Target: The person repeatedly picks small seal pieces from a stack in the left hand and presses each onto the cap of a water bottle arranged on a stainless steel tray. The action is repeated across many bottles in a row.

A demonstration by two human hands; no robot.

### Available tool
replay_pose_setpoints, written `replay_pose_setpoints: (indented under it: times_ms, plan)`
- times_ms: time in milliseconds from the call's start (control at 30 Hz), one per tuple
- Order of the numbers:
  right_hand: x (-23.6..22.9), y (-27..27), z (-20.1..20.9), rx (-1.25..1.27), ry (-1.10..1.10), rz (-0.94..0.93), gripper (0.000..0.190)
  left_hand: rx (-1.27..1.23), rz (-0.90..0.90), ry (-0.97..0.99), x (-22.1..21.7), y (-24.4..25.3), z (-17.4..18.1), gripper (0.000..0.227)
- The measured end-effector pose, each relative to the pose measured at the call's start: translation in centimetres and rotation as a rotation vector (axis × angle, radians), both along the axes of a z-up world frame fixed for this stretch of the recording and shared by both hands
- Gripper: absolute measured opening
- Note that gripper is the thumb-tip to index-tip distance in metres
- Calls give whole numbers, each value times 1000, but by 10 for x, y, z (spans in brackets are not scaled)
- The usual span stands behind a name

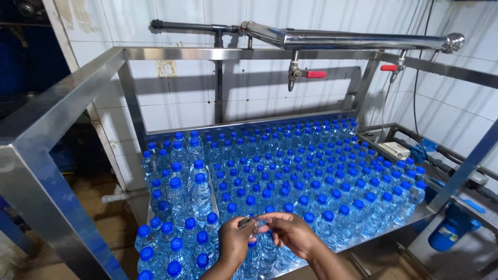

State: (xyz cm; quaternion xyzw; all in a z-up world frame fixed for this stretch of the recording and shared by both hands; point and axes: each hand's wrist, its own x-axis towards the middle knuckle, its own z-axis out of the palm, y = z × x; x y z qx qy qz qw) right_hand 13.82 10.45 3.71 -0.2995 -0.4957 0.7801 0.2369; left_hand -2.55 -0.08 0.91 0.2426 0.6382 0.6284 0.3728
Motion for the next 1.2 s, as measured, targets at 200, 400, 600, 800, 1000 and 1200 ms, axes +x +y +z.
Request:
replay_pose_setpoints:
  times_ms: [200,400,600,800,1000,1200]
  plan:
    - [-6,65,-21,1253,-647,-154,27,39,119,-339,-21,15,-15,44]
    - [-34,115,-73,1453,-691,-54,15,53,147,-352,-18,10,-11,42]
    - [-34,98,-71,1547,-572,-208,21,88,137,-529,-23,14,-26,47]
    - [-9,61,-51,1635,-840,467,75,109,156,-515,-16,8,-5,29]
    - [-5,61,-48,1596,-638,333,68,53,184,-425,-6,9,12,39]
    - [4,60,-34,1444,-676,521,78,68,204,-434,-4,13,3,37]
